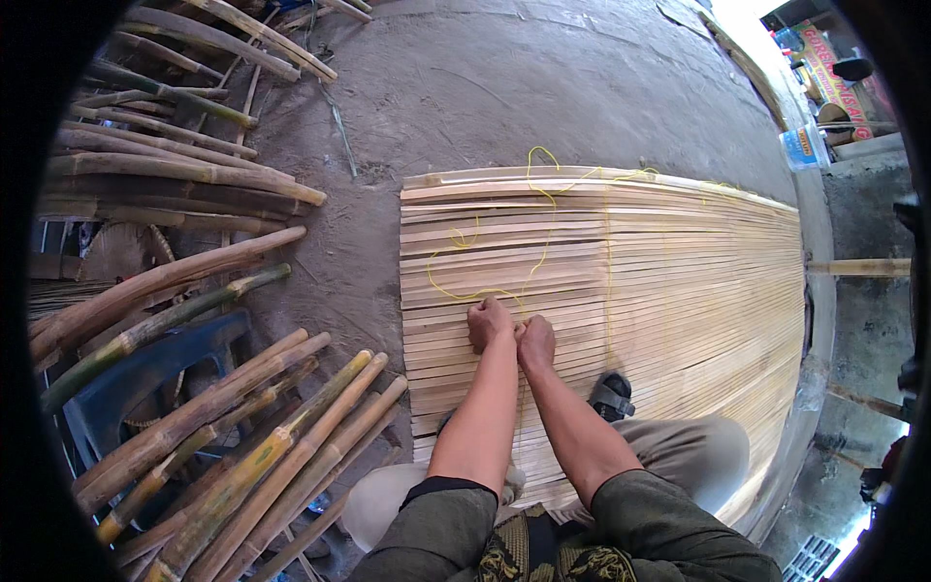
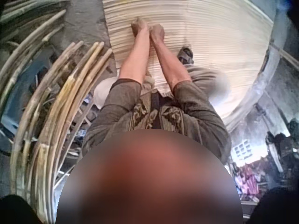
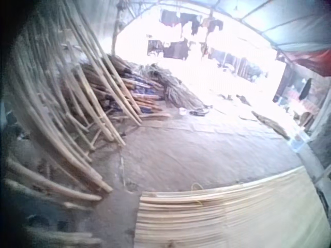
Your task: The person sits on the floor and weaves a bamboo mat by hand. They repeatedly pass a yellow string through the bamboo slats, pull it tight, and tie knots to secure the weave.
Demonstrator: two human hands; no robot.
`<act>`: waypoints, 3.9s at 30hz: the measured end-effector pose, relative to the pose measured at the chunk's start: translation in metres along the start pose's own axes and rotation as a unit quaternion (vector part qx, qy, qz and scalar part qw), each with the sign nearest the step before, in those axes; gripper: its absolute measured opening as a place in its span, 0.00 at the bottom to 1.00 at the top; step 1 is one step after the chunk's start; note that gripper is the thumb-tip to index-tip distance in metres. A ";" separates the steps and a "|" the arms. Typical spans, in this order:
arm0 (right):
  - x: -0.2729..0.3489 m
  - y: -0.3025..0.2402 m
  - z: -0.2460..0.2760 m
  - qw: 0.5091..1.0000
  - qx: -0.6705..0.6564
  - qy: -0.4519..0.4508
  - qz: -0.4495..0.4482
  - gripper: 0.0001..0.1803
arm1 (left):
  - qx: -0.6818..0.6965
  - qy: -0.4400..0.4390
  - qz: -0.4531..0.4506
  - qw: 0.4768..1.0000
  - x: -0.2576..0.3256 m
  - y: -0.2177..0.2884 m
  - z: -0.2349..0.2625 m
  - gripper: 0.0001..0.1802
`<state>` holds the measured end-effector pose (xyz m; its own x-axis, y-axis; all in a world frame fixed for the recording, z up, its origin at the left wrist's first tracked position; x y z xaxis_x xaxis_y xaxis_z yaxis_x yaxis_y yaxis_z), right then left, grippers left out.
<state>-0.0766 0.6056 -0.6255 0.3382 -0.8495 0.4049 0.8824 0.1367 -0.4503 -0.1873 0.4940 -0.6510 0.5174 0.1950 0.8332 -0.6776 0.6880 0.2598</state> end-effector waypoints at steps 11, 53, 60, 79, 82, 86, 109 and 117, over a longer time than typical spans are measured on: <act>-0.005 0.016 0.010 0.994 -0.099 -0.040 0.039 0.13 | -0.023 0.066 -0.067 0.995 -0.012 0.000 -0.003 0.21; -0.077 -0.095 0.363 0.619 -0.779 0.008 0.099 0.18 | -0.174 0.164 -0.270 0.933 0.065 -0.026 -0.031 0.12; -0.112 -0.213 0.337 0.911 -0.091 -0.003 0.403 0.23 | -0.256 0.141 -0.305 0.907 0.049 -0.014 -0.040 0.13; -0.029 0.108 0.100 0.910 0.225 -0.153 0.313 0.49 | -0.234 0.154 -0.364 0.888 0.065 -0.027 -0.036 0.12; -0.025 0.104 0.104 0.908 0.231 -0.161 0.310 0.49 | -0.195 0.176 -0.414 0.872 0.071 -0.025 -0.037 0.10; -0.020 0.100 0.106 0.901 0.250 -0.150 0.321 0.51 | -0.016 0.095 -0.357 0.929 0.057 -0.038 -0.037 0.08; -0.017 0.099 0.101 0.904 0.257 -0.150 0.308 0.55 | -0.032 0.411 -0.517 0.750 0.227 0.118 0.241 0.35; -0.017 0.098 0.105 0.900 0.253 -0.131 0.330 0.56 | -0.281 0.152 -0.218 0.922 0.066 -0.038 -0.006 0.25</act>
<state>0.0385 0.6872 -0.5934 0.8501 -0.3584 0.3858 0.4750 0.8381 -0.2682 -0.1244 0.4845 -0.6089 0.8572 -0.0566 0.5119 -0.0380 0.9843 0.1724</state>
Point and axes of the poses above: each hand's wrist, its own x-axis away from the middle knuckle, its own z-axis out of the back of the hand, y = z × x, the point moved 9 cm from there along -x, towards the middle knuckle, and after that the axes turned 8 degrees about -x, right-handed, at the moved point
